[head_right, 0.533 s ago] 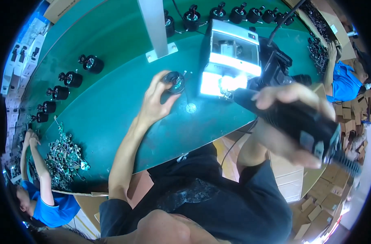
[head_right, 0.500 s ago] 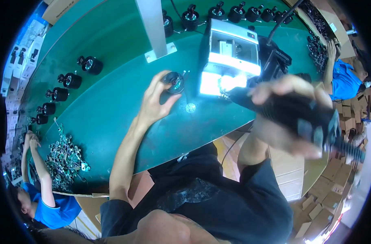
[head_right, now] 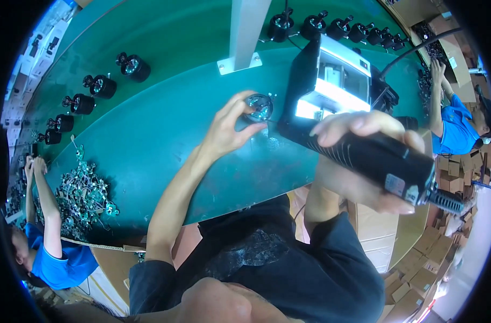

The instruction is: Assembling electronic components using an electric screwdriver on a production line.

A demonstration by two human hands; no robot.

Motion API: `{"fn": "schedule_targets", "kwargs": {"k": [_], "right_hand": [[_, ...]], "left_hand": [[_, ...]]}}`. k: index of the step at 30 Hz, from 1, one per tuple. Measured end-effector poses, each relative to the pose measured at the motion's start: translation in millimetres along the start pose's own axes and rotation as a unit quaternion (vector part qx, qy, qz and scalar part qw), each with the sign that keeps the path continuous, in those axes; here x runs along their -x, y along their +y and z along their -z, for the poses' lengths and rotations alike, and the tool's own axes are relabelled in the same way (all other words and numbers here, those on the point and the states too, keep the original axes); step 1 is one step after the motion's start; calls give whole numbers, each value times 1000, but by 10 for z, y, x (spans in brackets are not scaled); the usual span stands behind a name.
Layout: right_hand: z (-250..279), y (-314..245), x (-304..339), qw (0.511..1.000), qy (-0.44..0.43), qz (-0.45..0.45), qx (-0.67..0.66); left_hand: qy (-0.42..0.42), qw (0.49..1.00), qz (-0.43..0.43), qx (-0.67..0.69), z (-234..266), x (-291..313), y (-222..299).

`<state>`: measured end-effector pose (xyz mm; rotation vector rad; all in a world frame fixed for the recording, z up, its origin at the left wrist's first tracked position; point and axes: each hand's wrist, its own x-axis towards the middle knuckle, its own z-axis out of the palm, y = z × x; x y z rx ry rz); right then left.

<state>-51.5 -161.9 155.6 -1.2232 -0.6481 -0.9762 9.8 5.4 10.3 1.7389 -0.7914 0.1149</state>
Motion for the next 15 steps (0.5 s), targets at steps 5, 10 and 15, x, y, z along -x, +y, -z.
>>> {"fn": "schedule_targets", "kwargs": {"k": [5, 10, 15], "right_hand": [[-51, 270, 22, 999, 25, -18, -32], [-107, 356, -9, 997, -4, -46, -57], [-168, 478, -72, 993, -35, -74, -87]], "left_hand": [[-6, 1000, 20, 6, -26, -23, -11], [-2, 1000, 18, 19, -66, -13, -71], [8, 1000, -11, 0, -74, -19, -87]]}}
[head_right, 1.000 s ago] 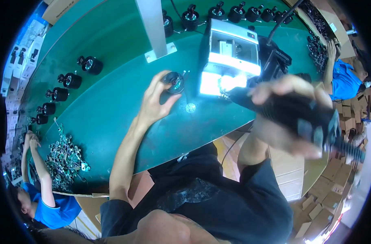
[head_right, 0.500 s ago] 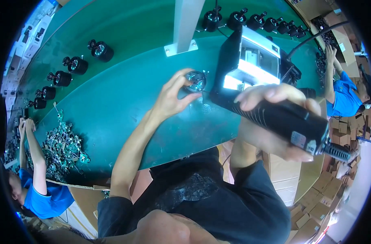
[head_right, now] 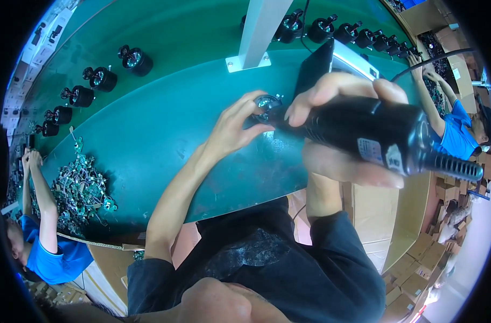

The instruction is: Assembling electronic components using an electric screwdriver on a production line.

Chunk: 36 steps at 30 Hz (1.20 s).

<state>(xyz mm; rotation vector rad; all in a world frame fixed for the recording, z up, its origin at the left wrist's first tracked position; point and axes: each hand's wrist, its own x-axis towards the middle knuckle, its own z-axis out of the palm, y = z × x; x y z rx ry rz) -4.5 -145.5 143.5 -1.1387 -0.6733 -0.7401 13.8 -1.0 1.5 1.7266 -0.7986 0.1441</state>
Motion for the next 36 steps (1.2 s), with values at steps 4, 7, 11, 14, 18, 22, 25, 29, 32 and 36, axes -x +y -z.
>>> {"fn": "schedule_targets", "kwargs": {"k": [4, 7, 11, 14, 18, 22, 25, 29, 32, 36], "right_hand": [[30, -10, 4, 1000, 3, -1, -1], [66, -49, 28, 1000, 14, 5, 8], [67, -54, 86, 999, 51, -4, -4], [126, -95, 57, 999, 49, 2, 5], [149, -115, 53, 999, 46, 5, 10], [143, -116, 80, 999, 47, 0, 18], [152, -138, 62, 999, 37, -1, 21], [127, -140, 17, 998, 32, 3, 54], [115, -139, 4, 996, 29, 9, 89], [135, -130, 48, 998, 48, -20, 24]], "left_hand": [[-3, 1000, 1, 4, -5, 5, 33], [-7, 1000, 11, 8, -21, -6, -4], [-7, 1000, 24, 5, -1, 53, -42], [-8, 1000, 10, 2, -14, -4, -6], [-8, 1000, 5, -3, -6, -13, 10], [-15, 1000, 23, 4, 3, 11, 2], [-12, 1000, 14, -4, -19, -16, 6], [-13, 1000, 20, -2, -16, -8, -2], [-15, 1000, 26, 4, -11, -5, -4], [-1, 1000, 5, 1, -19, -17, -7]]}}
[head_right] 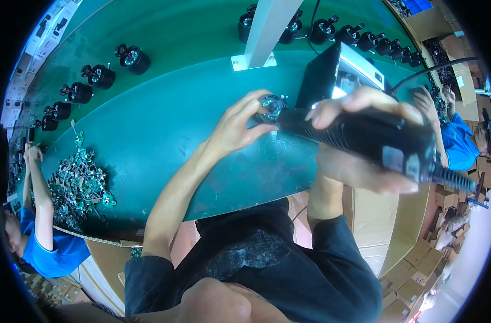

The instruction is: Assembling electronic components using an electric screwdriver on a production line.

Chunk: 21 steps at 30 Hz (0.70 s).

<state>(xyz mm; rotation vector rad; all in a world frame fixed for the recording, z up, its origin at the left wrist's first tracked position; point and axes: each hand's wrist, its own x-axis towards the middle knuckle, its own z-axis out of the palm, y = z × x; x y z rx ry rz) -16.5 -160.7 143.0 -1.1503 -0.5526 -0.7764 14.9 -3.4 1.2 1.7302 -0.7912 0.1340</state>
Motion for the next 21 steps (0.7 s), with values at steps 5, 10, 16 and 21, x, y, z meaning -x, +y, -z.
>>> {"fn": "schedule_targets", "kwargs": {"k": [5, 10, 16, 21], "right_hand": [[-70, 97, 15, 1000, -6, 1, -29], [-180, 215, -35, 997, -72, 17, -6], [-129, 286, -72, 992, -123, 20, -18], [-51, 172, -26, 992, -122, 27, 5]], "left_hand": [[-8, 1000, 19, 7, 31, 44, -3], [-7, 1000, 20, 12, 36, 28, 8], [7, 999, -18, -29, 19, 30, -6], [-30, 999, 0, -9, 20, 9, -31]]}}
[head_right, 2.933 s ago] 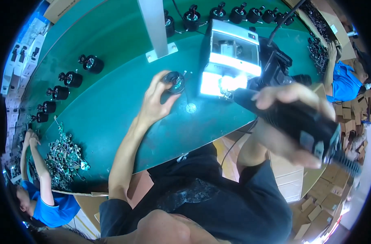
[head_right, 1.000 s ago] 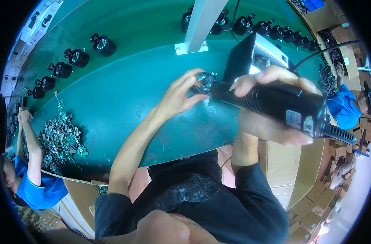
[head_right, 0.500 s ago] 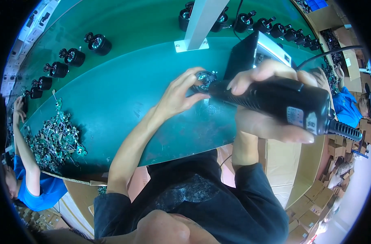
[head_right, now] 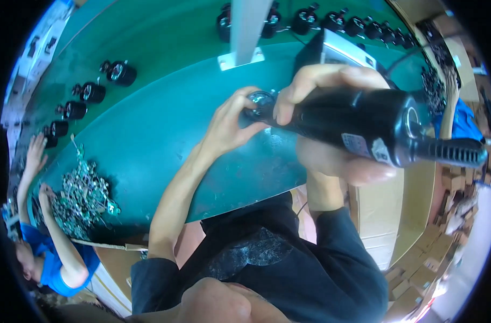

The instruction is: Assembling electronic components using an electric screwdriver on a production line.

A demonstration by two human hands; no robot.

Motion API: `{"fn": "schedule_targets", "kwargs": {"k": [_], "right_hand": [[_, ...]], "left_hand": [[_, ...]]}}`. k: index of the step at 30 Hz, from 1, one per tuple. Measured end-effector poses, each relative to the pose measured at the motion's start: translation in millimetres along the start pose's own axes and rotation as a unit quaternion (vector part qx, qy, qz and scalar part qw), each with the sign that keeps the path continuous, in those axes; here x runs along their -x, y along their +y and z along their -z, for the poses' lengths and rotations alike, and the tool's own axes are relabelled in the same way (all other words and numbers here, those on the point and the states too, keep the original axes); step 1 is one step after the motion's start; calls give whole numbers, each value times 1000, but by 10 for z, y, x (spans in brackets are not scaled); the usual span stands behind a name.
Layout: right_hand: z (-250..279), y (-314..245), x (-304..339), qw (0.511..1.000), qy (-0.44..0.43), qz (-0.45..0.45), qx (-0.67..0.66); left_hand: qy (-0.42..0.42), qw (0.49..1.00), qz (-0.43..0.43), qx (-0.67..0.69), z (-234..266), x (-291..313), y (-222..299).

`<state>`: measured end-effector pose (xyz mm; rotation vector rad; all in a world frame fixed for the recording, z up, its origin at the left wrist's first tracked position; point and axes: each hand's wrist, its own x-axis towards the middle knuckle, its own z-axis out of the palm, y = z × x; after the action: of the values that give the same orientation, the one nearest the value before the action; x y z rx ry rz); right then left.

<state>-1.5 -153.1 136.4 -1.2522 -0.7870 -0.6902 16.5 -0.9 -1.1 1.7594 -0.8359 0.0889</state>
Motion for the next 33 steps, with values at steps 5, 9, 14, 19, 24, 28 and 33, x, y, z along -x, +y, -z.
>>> {"fn": "schedule_targets", "kwargs": {"k": [5, 9, 14, 19, 24, 28, 33], "right_hand": [[313, -694, -42, 995, 86, 13, 44], [599, -883, 96, 981, 121, 33, 145], [801, -831, 184, 992, 61, 2, 114], [651, -887, 252, 989, 118, -86, -7], [426, -892, 239, 989, 131, 42, 59], [293, -575, 198, 989, 138, 38, 32], [231, -478, 188, 991, 130, 28, 19]], "left_hand": [[18, 999, 18, -43, -72, 7, 43], [13, 998, 34, -42, -21, 24, 6], [12, 997, 82, 1, -20, -25, 80], [-33, 999, 0, -43, 1, 31, 45], [-48, 993, -79, -76, -22, 12, 131], [-43, 993, -73, -78, -43, 36, 100], [-38, 994, -75, -72, -42, 32, 82]]}}
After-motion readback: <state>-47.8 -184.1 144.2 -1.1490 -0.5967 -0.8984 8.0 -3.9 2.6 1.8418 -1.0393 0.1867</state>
